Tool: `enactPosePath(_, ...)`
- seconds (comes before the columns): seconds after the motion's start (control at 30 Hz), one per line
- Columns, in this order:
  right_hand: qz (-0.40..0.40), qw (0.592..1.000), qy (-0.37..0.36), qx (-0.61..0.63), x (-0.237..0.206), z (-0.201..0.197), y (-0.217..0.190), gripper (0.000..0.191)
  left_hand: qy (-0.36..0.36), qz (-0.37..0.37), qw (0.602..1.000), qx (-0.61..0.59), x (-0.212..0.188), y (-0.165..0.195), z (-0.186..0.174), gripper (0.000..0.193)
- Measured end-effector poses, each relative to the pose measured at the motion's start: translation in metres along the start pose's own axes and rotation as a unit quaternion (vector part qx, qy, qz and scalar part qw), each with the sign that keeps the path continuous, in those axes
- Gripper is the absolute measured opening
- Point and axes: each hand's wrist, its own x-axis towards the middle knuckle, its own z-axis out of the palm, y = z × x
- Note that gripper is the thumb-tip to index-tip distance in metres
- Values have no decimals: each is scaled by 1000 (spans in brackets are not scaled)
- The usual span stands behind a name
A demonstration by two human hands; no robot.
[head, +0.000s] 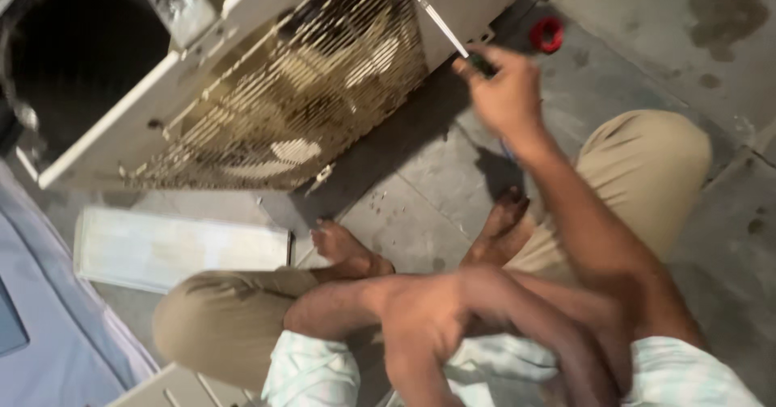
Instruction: The person sits on the floor in front of a Voltas air cooler and uses a screwdriver to unscrew the fasteners holding the metal fan guard grille. They work around the guard, loosening screws at different positions and steadying the grille by hand as the screws come free.
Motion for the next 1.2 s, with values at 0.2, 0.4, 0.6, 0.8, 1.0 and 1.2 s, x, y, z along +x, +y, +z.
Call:
enactPosePath(0.2,376,737,-175,535,23,-28,13,11,24,49,998,-32,7,2,19,18)
enactPosePath(0.4,-35,999,-1,7,-2,-14,-3,21,25,60,997,-35,8,3,19,18)
enactPosePath(0.6,313,849,-124,406,20,-30,4,20,25,65,997,-40,9,5,14,19)
enactPosePath(0.8,307,883,-92,342,11,-32,0,22,22,61,997,-44,10,9,15,20)
enactPosePath(1.0,102,979,-27,174,5,-29,-7,21,15,49,998,-27,12,9,10,21)
enactPosePath(1.2,359,630,-267,635,22,-44,0,24,-7,-53,995,79,21,4,-14,21)
